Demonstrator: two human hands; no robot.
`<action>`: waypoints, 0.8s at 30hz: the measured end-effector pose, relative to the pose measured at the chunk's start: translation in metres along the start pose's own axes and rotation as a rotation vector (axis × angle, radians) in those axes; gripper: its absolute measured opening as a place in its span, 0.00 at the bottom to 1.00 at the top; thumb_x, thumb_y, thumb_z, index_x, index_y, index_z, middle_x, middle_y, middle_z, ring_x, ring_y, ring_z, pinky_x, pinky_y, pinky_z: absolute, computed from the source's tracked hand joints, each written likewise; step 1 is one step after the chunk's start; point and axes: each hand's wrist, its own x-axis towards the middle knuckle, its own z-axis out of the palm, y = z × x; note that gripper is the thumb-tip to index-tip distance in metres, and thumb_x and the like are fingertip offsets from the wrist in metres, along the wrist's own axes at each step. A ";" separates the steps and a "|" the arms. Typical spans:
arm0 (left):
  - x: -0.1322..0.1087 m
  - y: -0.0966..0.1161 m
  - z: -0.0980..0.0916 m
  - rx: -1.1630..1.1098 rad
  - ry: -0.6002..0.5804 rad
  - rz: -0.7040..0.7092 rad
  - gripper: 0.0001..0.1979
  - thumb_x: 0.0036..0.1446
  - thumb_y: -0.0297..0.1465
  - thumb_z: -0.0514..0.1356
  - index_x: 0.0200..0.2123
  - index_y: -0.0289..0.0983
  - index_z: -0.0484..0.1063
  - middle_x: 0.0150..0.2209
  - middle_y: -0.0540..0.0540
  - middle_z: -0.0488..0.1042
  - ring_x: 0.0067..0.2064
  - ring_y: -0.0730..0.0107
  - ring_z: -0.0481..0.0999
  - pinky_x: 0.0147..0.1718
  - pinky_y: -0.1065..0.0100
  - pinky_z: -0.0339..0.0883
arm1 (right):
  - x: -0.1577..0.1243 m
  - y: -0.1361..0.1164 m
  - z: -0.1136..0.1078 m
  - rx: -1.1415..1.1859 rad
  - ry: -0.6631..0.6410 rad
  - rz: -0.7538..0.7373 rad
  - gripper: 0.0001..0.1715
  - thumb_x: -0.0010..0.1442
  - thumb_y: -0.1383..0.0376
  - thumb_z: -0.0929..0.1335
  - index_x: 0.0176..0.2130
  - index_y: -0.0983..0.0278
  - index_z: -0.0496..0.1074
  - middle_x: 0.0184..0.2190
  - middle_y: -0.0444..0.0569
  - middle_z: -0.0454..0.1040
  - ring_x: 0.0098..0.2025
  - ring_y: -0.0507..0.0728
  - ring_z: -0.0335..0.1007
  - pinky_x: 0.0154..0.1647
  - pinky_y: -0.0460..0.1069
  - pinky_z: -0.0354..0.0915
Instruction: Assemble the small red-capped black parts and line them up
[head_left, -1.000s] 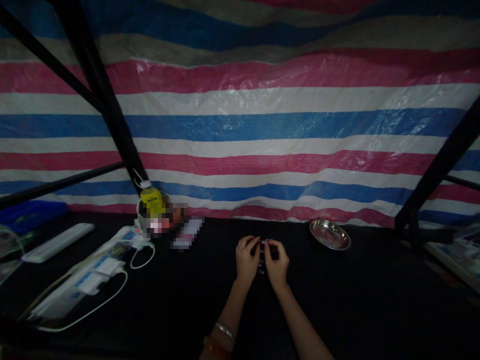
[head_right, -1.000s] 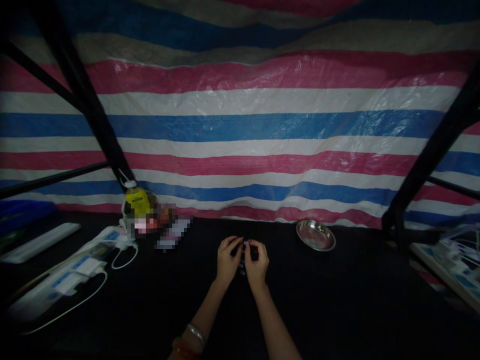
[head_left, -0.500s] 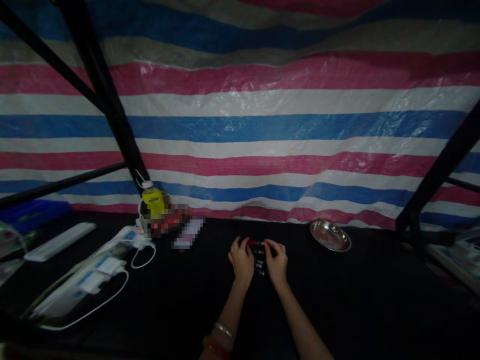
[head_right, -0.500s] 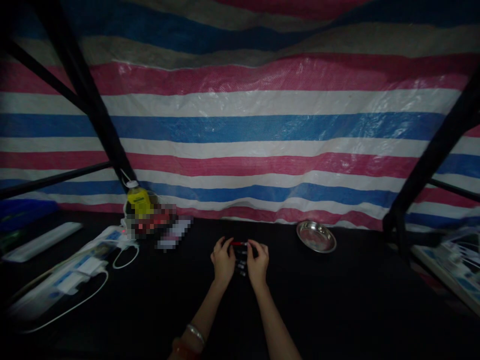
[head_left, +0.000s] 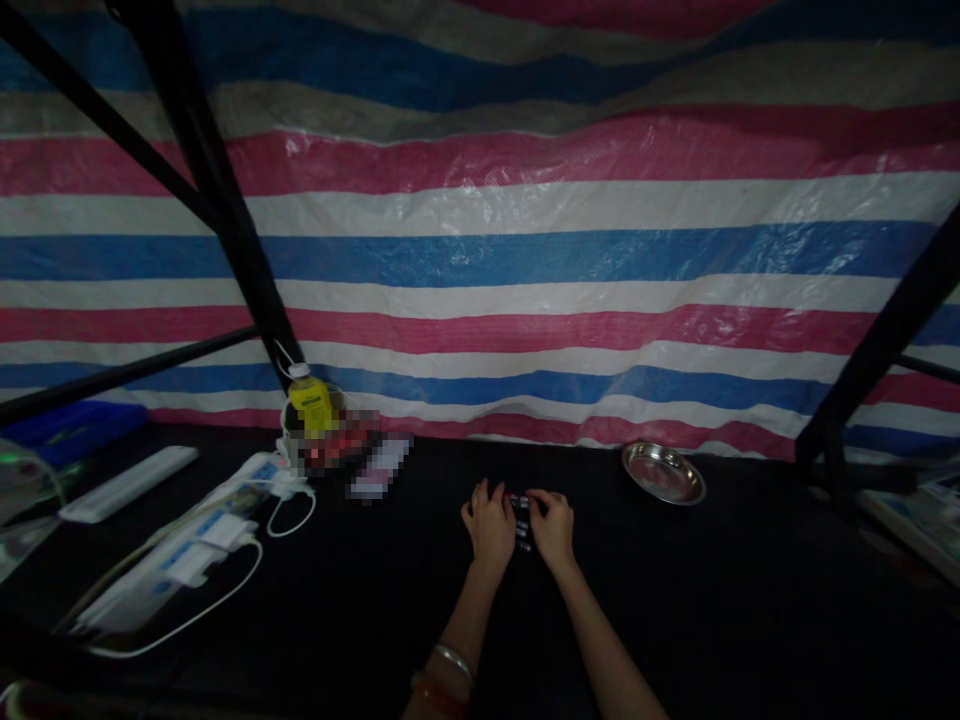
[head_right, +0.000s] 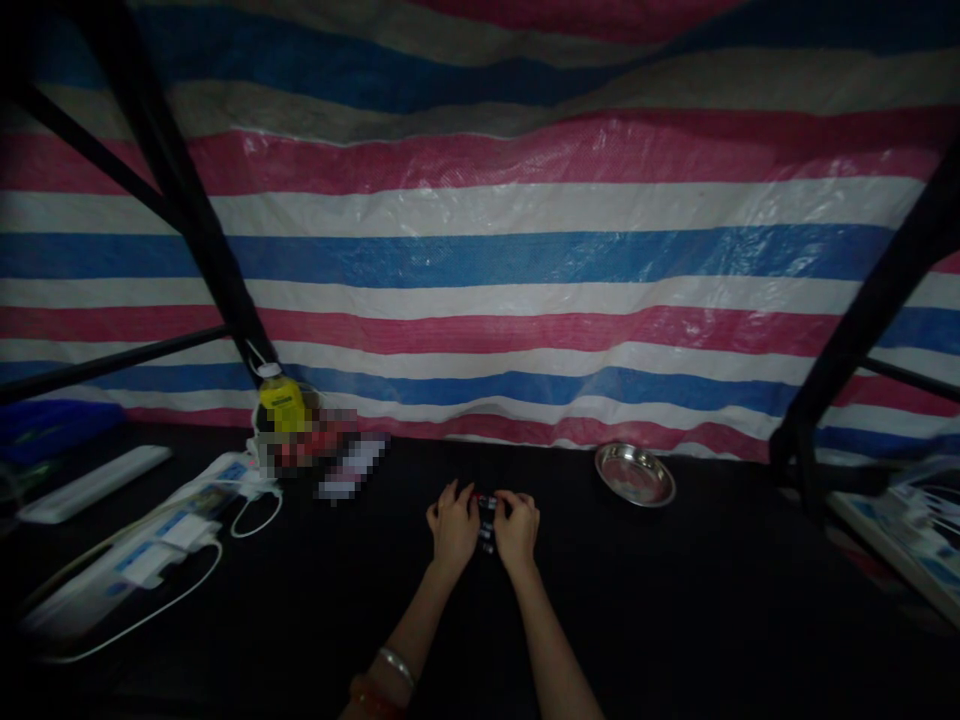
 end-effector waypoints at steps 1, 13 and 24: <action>0.000 0.000 0.000 0.007 0.003 0.003 0.17 0.59 0.28 0.49 0.50 0.38 0.68 0.57 0.38 0.63 0.59 0.59 0.59 0.53 0.53 0.51 | 0.000 -0.001 -0.001 -0.004 -0.001 0.000 0.15 0.55 0.66 0.62 0.37 0.62 0.77 0.36 0.50 0.75 0.43 0.58 0.69 0.47 0.51 0.62; -0.002 0.002 0.002 0.035 0.068 0.059 0.15 0.58 0.27 0.48 0.45 0.34 0.70 0.49 0.39 0.69 0.53 0.61 0.65 0.51 0.55 0.52 | -0.001 -0.004 -0.004 -0.051 -0.039 -0.031 0.17 0.57 0.65 0.60 0.39 0.61 0.75 0.39 0.48 0.76 0.45 0.57 0.68 0.48 0.51 0.60; -0.003 0.002 -0.005 -0.004 0.069 0.006 0.12 0.57 0.28 0.48 0.40 0.35 0.70 0.45 0.41 0.70 0.49 0.61 0.66 0.47 0.57 0.51 | -0.010 -0.011 -0.005 -0.265 -0.256 -0.223 0.21 0.62 0.63 0.58 0.52 0.63 0.66 0.51 0.51 0.69 0.53 0.58 0.61 0.51 0.52 0.55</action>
